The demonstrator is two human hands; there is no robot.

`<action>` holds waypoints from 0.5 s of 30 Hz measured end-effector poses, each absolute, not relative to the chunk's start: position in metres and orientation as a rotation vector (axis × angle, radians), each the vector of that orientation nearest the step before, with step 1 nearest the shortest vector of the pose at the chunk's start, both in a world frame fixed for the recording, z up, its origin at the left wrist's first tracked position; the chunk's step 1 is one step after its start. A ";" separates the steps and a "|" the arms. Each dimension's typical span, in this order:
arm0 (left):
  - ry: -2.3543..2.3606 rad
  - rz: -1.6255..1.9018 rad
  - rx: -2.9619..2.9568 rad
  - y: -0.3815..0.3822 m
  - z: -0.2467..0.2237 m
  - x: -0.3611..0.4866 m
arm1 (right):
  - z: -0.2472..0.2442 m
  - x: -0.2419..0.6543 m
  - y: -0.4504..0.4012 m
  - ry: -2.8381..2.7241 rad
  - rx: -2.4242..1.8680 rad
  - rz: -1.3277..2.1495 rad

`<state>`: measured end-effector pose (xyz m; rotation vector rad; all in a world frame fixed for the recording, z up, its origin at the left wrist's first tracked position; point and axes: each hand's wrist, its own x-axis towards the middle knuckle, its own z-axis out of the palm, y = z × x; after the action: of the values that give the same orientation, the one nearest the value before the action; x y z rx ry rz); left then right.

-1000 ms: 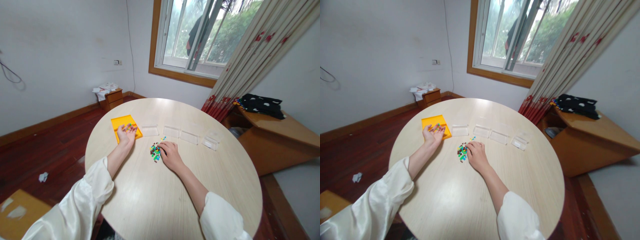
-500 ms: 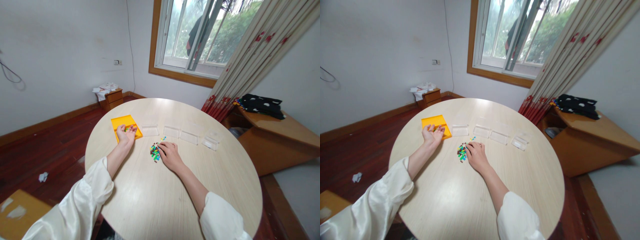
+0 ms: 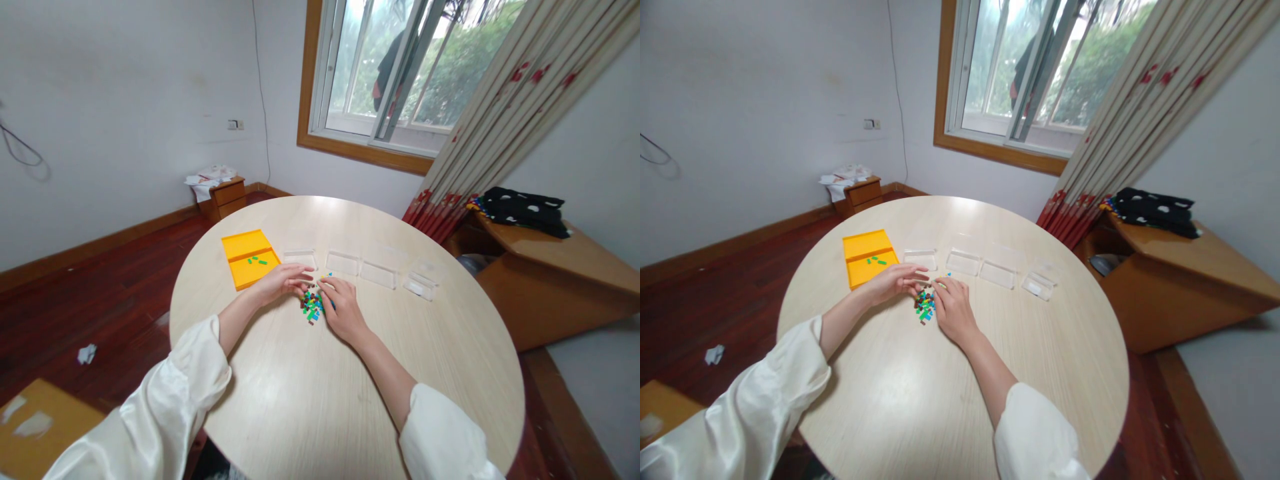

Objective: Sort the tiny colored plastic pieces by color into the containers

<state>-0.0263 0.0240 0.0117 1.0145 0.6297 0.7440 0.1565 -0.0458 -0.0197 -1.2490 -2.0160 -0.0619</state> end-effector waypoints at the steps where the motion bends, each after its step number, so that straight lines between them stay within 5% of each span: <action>1: 0.591 0.700 1.023 0.024 0.011 -0.027 | -0.019 0.156 -0.046 -2.027 -1.230 -0.063; 15: 0.568 0.613 0.996 0.026 0.006 -0.027 | -0.013 0.155 -0.050 -2.079 -1.109 0.020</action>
<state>-0.0272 0.0262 0.0056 0.9959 0.5678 0.6126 0.1548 -0.0496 -0.0127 -1.1087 -2.0790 0.0204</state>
